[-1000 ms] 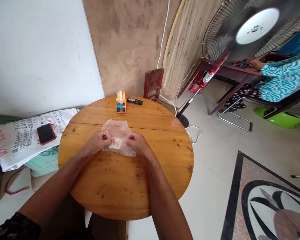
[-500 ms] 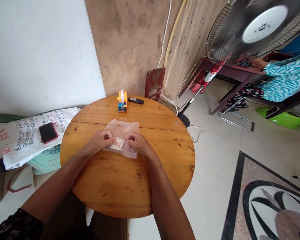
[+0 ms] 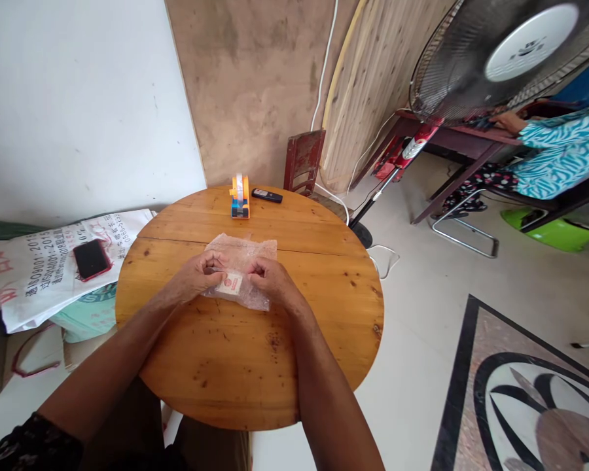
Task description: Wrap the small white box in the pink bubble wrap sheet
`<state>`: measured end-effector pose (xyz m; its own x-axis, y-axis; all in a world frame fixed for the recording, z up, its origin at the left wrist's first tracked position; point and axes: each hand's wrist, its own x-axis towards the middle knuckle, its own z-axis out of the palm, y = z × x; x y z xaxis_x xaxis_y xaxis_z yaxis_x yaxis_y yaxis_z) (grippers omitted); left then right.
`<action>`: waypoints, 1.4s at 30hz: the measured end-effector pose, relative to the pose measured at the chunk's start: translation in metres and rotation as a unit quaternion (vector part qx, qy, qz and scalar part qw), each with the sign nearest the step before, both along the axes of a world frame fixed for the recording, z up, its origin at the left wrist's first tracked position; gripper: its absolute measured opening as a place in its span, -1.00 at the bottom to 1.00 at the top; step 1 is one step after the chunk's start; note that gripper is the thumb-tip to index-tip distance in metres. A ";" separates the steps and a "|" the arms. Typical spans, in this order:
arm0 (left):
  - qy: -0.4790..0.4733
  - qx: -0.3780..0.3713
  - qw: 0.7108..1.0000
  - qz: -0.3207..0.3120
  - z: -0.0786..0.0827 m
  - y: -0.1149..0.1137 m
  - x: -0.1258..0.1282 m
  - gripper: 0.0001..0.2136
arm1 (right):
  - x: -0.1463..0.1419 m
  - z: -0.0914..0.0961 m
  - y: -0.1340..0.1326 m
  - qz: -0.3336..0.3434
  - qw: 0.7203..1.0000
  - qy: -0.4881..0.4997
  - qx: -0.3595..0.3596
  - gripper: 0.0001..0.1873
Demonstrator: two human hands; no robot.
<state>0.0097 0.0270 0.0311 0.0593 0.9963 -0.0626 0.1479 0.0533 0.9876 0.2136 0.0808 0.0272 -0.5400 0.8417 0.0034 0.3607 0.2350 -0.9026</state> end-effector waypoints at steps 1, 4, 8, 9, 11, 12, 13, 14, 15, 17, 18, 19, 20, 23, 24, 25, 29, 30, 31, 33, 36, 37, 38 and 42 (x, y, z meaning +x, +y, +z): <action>0.001 0.000 1.000 0.001 0.000 0.000 0.000 -0.63 | 0.001 0.000 0.000 0.007 1.000 -0.022 0.006 -0.91; 0.006 0.002 1.000 0.001 -0.002 0.001 -0.001 -0.63 | 0.003 0.003 0.000 0.000 0.996 -0.076 0.051 -0.89; 0.011 -0.001 1.000 -0.003 -0.004 0.002 -0.003 -0.61 | -0.002 0.013 -0.007 -0.058 0.975 -0.036 0.210 -0.84; 0.012 -0.002 1.000 -0.002 -0.005 0.003 -0.004 -0.60 | -0.005 0.015 -0.009 -0.049 0.967 -0.015 0.251 -0.84; 0.009 -0.002 1.000 0.000 -0.006 0.003 -0.004 -0.59 | -0.011 0.016 -0.015 0.001 0.950 0.001 0.312 -0.86; 0.005 -0.004 1.000 0.001 -0.007 0.003 -0.004 -0.58 | -0.013 0.016 -0.017 0.027 0.943 -0.009 0.331 -0.87; 0.000 -0.009 1.000 0.000 -0.007 0.003 -0.004 -0.57 | -0.016 0.015 -0.018 0.049 0.938 -0.028 0.343 -0.88; -0.004 -0.015 1.000 -0.002 -0.008 0.003 -0.003 -0.56 | -0.018 0.013 -0.019 0.065 0.933 -0.051 0.351 -0.89; -0.008 -0.022 1.000 -0.003 -0.008 0.003 -0.003 -0.56 | -0.019 0.012 -0.019 0.077 0.929 -0.073 0.355 -0.90; -0.011 -0.029 0.999 -0.009 -0.007 0.002 -0.005 -0.57 | -0.021 0.010 -0.019 0.090 0.924 -0.103 0.358 -0.91; -0.012 -0.030 0.999 -0.015 -0.005 0.002 -0.007 -0.57 | -0.021 0.009 -0.019 0.094 0.923 -0.110 0.356 -0.92; -0.011 -0.028 0.999 -0.020 -0.004 0.002 -0.011 -0.58 | -0.021 0.010 -0.019 0.095 0.923 -0.112 0.354 -0.92; -0.010 -0.023 0.999 -0.022 -0.003 0.002 -0.016 -0.58 | -0.020 0.011 -0.020 0.096 0.925 -0.113 0.351 -0.92; 0.019 -0.009 1.000 -0.013 0.000 0.005 -0.033 -0.57 | -0.019 0.015 -0.024 0.100 0.930 -0.117 0.335 -0.86; 0.034 -0.008 0.999 -0.014 -0.001 0.006 -0.038 -0.58 | -0.019 0.016 -0.026 0.100 0.931 -0.120 0.330 -0.83; 0.049 -0.007 0.999 -0.012 -0.002 0.007 -0.042 -0.60 | -0.019 0.016 -0.028 0.100 0.932 -0.123 0.326 -0.79; 0.111 -0.013 0.994 0.018 -0.007 0.009 -0.047 -0.64 | -0.021 0.013 -0.032 0.102 0.925 -0.155 0.332 -0.69; 0.135 -0.009 0.990 0.034 -0.008 0.008 -0.048 -0.64 | -0.021 0.012 -0.032 0.102 0.922 -0.163 0.337 -0.69; 0.164 0.000 0.985 0.051 -0.008 0.006 -0.048 -0.64 | -0.022 0.011 -0.032 0.102 0.919 -0.169 0.340 -0.69; 0.230 0.028 0.970 0.077 -0.007 -0.001 -0.051 -0.63 | -0.022 0.011 -0.032 0.102 0.916 -0.174 0.346 -0.69; 0.336 0.040 0.936 0.094 -0.001 -0.013 -0.057 -0.61 | -0.024 0.011 -0.032 0.098 0.913 -0.173 0.356 -0.70; 0.365 0.029 0.925 0.096 0.001 -0.017 -0.059 -0.61 | -0.024 0.012 -0.032 0.098 0.911 -0.174 0.361 -0.71; 0.390 0.015 0.916 0.096 0.004 -0.020 -0.059 -0.62 | -0.024 0.012 -0.032 0.097 0.909 -0.175 0.367 -0.72; 0.432 -0.024 0.898 0.074 0.010 -0.021 -0.053 -0.66 | -0.026 0.013 -0.034 0.094 0.901 -0.189 0.379 -0.73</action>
